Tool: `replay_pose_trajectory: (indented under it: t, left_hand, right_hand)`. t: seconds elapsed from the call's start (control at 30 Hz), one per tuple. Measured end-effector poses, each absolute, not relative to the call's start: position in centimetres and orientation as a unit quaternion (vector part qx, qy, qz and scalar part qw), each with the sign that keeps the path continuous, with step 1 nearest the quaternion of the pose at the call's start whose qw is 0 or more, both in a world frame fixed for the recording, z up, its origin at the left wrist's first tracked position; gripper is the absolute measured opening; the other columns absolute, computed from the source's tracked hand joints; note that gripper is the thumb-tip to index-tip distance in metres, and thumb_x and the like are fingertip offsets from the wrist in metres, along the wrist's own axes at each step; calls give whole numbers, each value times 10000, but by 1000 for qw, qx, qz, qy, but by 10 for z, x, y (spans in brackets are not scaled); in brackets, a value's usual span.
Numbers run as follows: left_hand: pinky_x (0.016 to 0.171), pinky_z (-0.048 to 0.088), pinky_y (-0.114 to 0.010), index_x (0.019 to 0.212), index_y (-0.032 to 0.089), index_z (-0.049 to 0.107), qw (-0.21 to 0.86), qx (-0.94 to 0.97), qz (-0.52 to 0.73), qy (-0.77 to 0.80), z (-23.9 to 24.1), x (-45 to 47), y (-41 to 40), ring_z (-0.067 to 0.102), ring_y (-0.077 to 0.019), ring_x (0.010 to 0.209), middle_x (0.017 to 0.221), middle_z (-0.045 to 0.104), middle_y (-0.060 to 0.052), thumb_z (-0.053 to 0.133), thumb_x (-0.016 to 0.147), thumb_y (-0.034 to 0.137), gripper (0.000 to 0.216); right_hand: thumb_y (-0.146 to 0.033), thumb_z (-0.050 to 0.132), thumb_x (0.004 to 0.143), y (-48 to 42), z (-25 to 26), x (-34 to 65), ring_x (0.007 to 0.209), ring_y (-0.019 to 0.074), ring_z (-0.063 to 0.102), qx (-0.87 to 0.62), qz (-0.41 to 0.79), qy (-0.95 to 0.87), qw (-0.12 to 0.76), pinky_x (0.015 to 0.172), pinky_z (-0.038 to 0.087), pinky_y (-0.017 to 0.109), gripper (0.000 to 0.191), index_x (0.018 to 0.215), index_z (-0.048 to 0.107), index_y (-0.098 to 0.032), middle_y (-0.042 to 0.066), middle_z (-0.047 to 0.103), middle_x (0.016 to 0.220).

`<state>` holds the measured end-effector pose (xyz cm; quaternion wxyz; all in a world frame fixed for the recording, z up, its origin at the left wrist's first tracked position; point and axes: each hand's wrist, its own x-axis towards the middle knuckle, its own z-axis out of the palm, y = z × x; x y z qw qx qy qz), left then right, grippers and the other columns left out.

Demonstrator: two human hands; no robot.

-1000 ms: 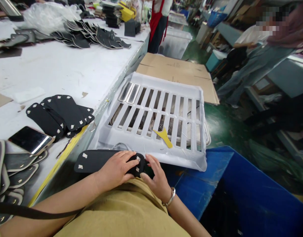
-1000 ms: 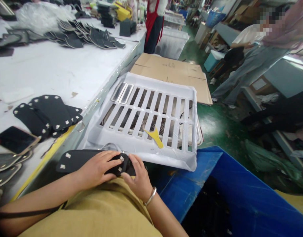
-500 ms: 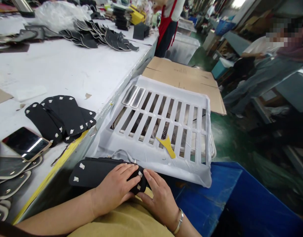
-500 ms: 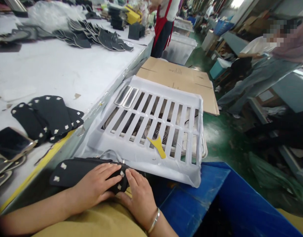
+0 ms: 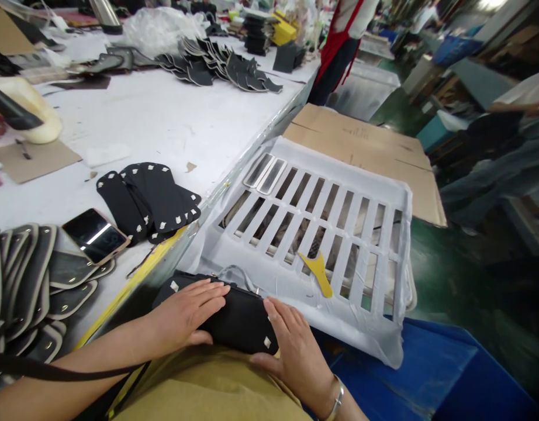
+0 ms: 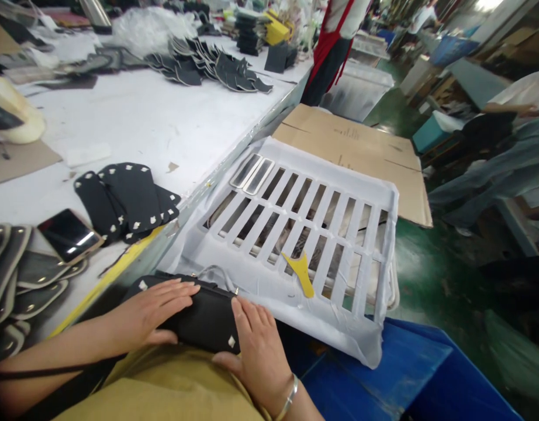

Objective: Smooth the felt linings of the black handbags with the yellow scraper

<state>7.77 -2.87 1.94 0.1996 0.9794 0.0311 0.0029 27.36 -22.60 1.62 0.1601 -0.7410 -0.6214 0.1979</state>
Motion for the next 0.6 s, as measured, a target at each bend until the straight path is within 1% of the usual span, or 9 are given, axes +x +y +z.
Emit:
replay_pose_trajectory:
  t: [0.1, 0.2, 0.3, 0.4, 0.47, 0.6]
  left_hand:
    - [1014, 362, -484, 1102, 157, 537, 205, 978, 0, 26, 19, 82, -29, 487, -302, 1193, 1295, 529, -170, 745, 658, 267, 503]
    - [1010, 365, -485, 1075, 145, 543, 207, 978, 3, 15, 19, 85, -29, 501, -307, 1160, 1264, 543, -178, 738, 637, 284, 500]
    - [1015, 364, -461, 1035, 139, 551, 205, 979, 14, 14, 18, 86, -29, 515, -300, 1119, 1217, 560, -171, 729, 606, 289, 488]
    - [1002, 374, -455, 1024, 136, 543, 208, 978, 22, 14, 15, 86, -29, 517, -301, 1099, 1191, 561, -168, 720, 590, 296, 496]
    - [991, 381, -452, 1028, 132, 533, 217, 976, 25, 9, 14, 86, -28, 519, -301, 1090, 1179, 560, -169, 718, 582, 304, 512]
    - [985, 382, -437, 1025, 131, 521, 237, 971, 32, 11, 11, 85, -26, 520, -293, 1080, 1172, 558, -164, 716, 575, 291, 516]
  right_hand:
    - [-442, 764, 608, -213, 20, 270, 1150, 332, 483, -735, 210, -631, 134, 1007, 369, 519, 822, 1293, 431, -132, 176, 521, 1266]
    - [-390, 766, 583, -207, 22, 266, 1110, 324, 491, -740, 197, -630, 130, 1010, 361, 503, 775, 1238, 463, -106, 172, 541, 1204]
    - [-381, 760, 565, -205, 23, 263, 1075, 317, 492, -743, 182, -631, 129, 999, 367, 492, 758, 1205, 474, -93, 163, 551, 1149]
    - [-391, 749, 577, -203, 26, 261, 1040, 308, 502, -742, 175, -636, 122, 984, 373, 495, 710, 1173, 487, -110, 150, 562, 1104]
    - [-412, 749, 587, -200, 28, 259, 1052, 306, 499, -736, 169, -645, 116, 997, 353, 499, 725, 1192, 476, -120, 147, 561, 1115]
    - [-455, 756, 587, -191, 28, 253, 1098, 310, 473, -718, 164, -668, 104, 1023, 316, 489, 818, 1260, 434, -121, 157, 529, 1192]
